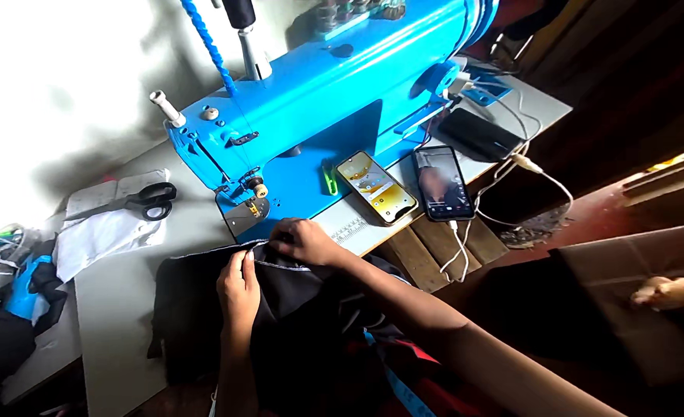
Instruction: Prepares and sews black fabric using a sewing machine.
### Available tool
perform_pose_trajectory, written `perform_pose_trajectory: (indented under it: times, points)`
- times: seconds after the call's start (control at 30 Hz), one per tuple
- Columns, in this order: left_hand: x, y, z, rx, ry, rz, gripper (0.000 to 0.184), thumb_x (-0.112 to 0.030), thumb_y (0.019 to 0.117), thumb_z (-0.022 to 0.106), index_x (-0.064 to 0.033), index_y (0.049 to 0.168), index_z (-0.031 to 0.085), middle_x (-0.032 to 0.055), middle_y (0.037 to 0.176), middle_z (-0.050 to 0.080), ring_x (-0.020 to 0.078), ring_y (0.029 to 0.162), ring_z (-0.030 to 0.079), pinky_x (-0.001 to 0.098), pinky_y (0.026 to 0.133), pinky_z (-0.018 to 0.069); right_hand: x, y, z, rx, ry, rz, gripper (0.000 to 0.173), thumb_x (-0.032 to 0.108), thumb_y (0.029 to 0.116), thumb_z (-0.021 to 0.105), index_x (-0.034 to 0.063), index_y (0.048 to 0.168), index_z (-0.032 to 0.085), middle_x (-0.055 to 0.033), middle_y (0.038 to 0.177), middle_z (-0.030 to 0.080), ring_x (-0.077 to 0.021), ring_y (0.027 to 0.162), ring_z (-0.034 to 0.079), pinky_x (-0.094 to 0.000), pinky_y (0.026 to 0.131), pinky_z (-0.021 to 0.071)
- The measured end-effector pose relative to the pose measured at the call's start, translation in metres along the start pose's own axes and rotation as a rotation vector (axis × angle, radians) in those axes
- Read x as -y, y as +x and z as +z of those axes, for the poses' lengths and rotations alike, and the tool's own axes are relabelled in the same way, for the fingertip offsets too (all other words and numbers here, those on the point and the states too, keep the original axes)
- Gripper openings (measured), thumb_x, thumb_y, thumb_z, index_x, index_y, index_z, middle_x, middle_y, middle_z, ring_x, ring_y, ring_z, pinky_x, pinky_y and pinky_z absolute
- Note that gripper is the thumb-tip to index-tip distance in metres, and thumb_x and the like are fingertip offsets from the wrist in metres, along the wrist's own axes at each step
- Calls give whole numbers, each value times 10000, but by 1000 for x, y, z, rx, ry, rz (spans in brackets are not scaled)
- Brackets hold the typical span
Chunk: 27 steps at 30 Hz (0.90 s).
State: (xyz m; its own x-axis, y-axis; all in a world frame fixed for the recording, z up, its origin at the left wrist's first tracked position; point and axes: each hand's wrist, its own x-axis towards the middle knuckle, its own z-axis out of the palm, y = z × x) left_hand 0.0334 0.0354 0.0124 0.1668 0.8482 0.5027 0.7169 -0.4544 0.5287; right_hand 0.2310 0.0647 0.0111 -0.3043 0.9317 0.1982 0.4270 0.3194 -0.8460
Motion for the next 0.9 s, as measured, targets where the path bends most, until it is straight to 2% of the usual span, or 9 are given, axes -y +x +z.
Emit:
perform_pose_trajectory:
  times: [0.1,0.17,0.23,0.27,0.4,0.53,0.6,0.73,0.9]
  points:
    - [0,0,1,-19,1,26,289,-102,1051,486,99,1009,689,210,869,713,196,789,703,309,768,562,0,0,0,19,22,0,191,193,966,670,33,1042,738,-126,987,716,-267,923,693,-521,814,543]
    - [5,1,0,-14,-70,38,256,-139,1006,599,99,1017,694,206,913,729,188,848,723,310,831,575,1,0,-1,30,41,8,190,191,967,671,29,1042,735,-126,987,716,-263,915,690,-520,811,543]
    - [11,1,1,-20,-168,42,278,-167,944,709,90,1048,684,171,917,725,129,854,704,260,836,569,-1,0,-1,22,55,10,187,194,962,674,33,1034,736,-117,974,719,-254,893,690,-515,791,544]
    - [14,2,2,-21,-221,42,277,-153,933,721,88,1062,675,148,916,715,94,852,685,234,832,559,-2,-1,-1,17,63,7,186,196,961,672,36,1032,736,-112,968,721,-248,885,692,-514,786,547]
    - [18,3,0,-40,-343,17,161,-77,941,669,71,990,709,97,923,723,30,874,680,200,849,559,-8,-3,-2,30,143,-10,167,189,974,667,54,1047,732,-77,923,727,-188,814,689,-467,758,564]
    - [21,3,1,-59,-441,12,130,-69,943,676,49,945,731,95,1023,701,77,990,663,240,910,556,-10,-2,-10,79,269,-58,105,123,966,688,52,1030,731,-4,884,726,-36,762,662,-261,737,570]
    - [22,3,1,-58,-457,18,137,-82,951,675,38,933,738,87,1046,679,86,1021,639,243,928,542,-9,-2,-15,99,301,-55,89,94,965,687,47,1023,735,15,873,728,3,747,651,-201,722,559]
    - [17,3,-5,-10,-451,-22,142,-70,960,663,45,971,745,58,905,730,27,866,683,215,848,570,-11,0,-22,131,354,-36,92,73,990,646,51,1021,729,41,825,707,25,677,608,-162,641,522]
    - [16,7,-14,73,-521,-13,144,-50,937,689,39,1039,740,68,994,761,51,930,714,250,904,584,-6,4,-26,164,372,14,103,65,1011,593,61,1041,692,36,805,668,7,671,588,-173,627,504]
